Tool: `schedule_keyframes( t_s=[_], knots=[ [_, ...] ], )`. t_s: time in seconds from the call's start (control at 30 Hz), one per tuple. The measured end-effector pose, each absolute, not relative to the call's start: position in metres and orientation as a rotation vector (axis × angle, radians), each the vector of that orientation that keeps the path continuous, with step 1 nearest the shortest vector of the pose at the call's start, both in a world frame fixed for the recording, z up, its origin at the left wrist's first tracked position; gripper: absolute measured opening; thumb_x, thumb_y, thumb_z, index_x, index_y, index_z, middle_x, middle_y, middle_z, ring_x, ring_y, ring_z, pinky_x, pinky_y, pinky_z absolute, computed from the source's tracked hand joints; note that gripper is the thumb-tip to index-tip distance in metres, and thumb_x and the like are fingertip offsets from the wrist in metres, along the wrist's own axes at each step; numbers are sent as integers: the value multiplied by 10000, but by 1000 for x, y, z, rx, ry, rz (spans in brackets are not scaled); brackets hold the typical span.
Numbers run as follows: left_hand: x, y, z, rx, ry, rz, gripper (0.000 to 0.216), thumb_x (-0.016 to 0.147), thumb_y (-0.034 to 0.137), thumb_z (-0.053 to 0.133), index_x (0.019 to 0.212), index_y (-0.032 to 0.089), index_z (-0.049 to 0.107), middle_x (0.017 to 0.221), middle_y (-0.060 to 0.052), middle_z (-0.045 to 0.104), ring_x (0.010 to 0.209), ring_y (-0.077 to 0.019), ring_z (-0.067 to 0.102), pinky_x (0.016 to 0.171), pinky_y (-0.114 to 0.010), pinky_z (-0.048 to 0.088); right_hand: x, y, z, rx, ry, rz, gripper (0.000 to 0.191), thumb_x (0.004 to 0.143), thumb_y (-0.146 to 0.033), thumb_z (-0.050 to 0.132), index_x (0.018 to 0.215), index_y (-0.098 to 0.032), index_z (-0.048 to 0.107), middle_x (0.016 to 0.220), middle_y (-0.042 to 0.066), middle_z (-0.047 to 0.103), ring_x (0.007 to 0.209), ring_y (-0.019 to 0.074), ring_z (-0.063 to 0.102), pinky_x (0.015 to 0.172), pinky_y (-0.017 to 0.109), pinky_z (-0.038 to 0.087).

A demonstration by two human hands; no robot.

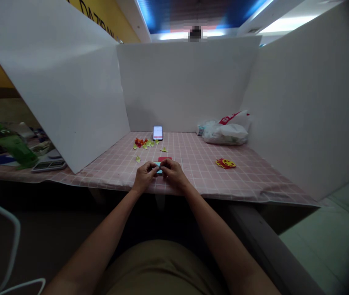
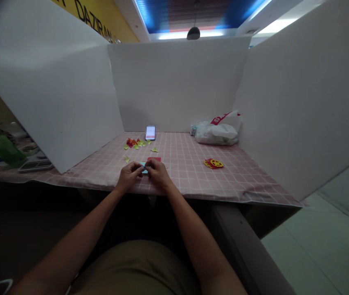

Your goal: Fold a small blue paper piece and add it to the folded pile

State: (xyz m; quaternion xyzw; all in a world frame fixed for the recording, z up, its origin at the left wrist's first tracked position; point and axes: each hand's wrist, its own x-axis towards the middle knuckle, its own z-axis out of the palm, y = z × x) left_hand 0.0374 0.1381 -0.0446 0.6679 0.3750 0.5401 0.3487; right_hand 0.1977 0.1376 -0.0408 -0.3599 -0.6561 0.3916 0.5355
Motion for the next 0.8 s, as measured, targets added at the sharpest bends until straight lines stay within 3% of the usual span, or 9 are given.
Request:
schedule_keyframes(
  t_s=[0.47,0.8],
  knots=[
    [35,140,-45,1628,916,1375,306,756,434,735,883,159,692,798,-28,730,656,-169,706,650,-297,578,201,140,-40,-825,-1536,988,91,773,-285,585,796,-202,557,639,-34,589,493,110,556,473,229,454],
    [34,139,-44,1571,886,1367,317,738,435,767,872,154,706,823,-41,752,711,-201,736,713,-344,606,201,137,-39,-867,-1578,934,204,827,-379,608,770,-183,601,589,-26,577,492,118,541,488,237,412]
  ],
)
